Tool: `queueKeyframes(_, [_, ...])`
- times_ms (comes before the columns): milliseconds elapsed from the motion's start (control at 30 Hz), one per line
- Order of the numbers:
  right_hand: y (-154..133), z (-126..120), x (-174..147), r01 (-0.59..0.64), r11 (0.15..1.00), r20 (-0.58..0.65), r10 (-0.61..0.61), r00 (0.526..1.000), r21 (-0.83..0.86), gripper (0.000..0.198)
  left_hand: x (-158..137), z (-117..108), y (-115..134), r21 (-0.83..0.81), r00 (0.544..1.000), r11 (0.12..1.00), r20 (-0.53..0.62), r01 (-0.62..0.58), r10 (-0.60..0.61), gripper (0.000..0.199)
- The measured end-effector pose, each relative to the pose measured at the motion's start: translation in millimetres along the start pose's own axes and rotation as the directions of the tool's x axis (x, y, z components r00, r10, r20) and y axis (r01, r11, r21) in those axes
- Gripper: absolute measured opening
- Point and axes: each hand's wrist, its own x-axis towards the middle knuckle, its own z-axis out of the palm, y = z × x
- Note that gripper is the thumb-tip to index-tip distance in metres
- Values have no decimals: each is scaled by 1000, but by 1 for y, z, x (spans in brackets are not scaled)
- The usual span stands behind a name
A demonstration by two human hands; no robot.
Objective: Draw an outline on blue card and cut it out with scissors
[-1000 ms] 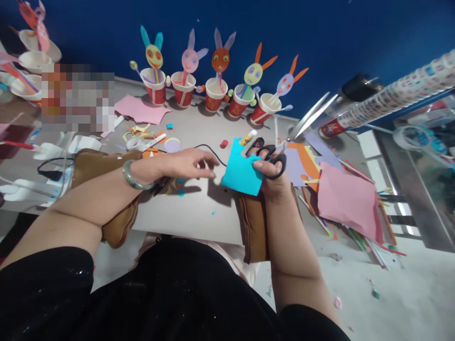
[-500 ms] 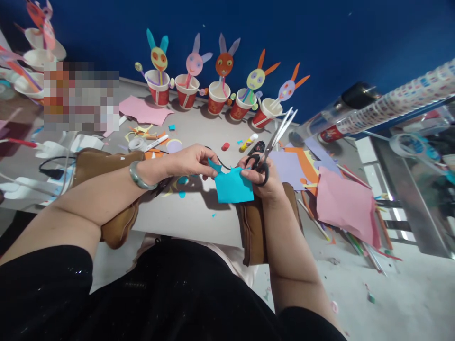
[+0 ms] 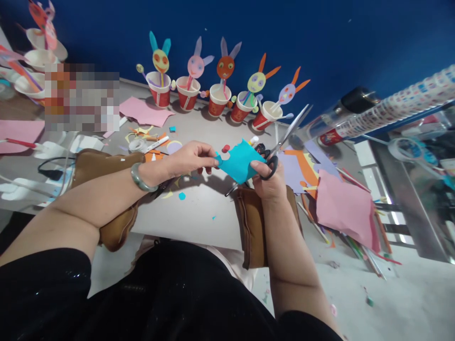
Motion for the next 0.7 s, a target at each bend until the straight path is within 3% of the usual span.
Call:
queueKeyframes(133, [-1, 2, 1, 34, 999, -82, -34, 996, 2, 39, 1, 0, -1, -17, 999, 1000, 34, 12, -12, 16])
queueKeyframes(267, [-1, 7, 1, 186, 981, -111, -192, 975, -62, 40, 4, -1, 1, -200, 988, 978, -154, -54, 23, 21])
queueKeyframes(333, [0, 8, -1, 210, 974, -48, -215, 975, -88, 42, 6, -2, 1, -279, 972, 955, -231, -98, 33, 23])
queueKeyframes(467, [-4, 10, -9, 136, 969, 214, -91, 973, -208, 45, 9, -5, 1, -369, 949, 914, -311, -167, 47, 26])
queueKeyframes(600, [-13, 15, -17, 85, 908, 439, 116, 891, -411, 54, 9, -7, 3, -417, 930, 887, -367, -199, 37, 21])
queueKeyframes(700, [-17, 20, -20, 70, 857, 498, 228, 836, -510, 58, 7, -6, 5, -433, 914, 873, -405, -224, 33, 20])
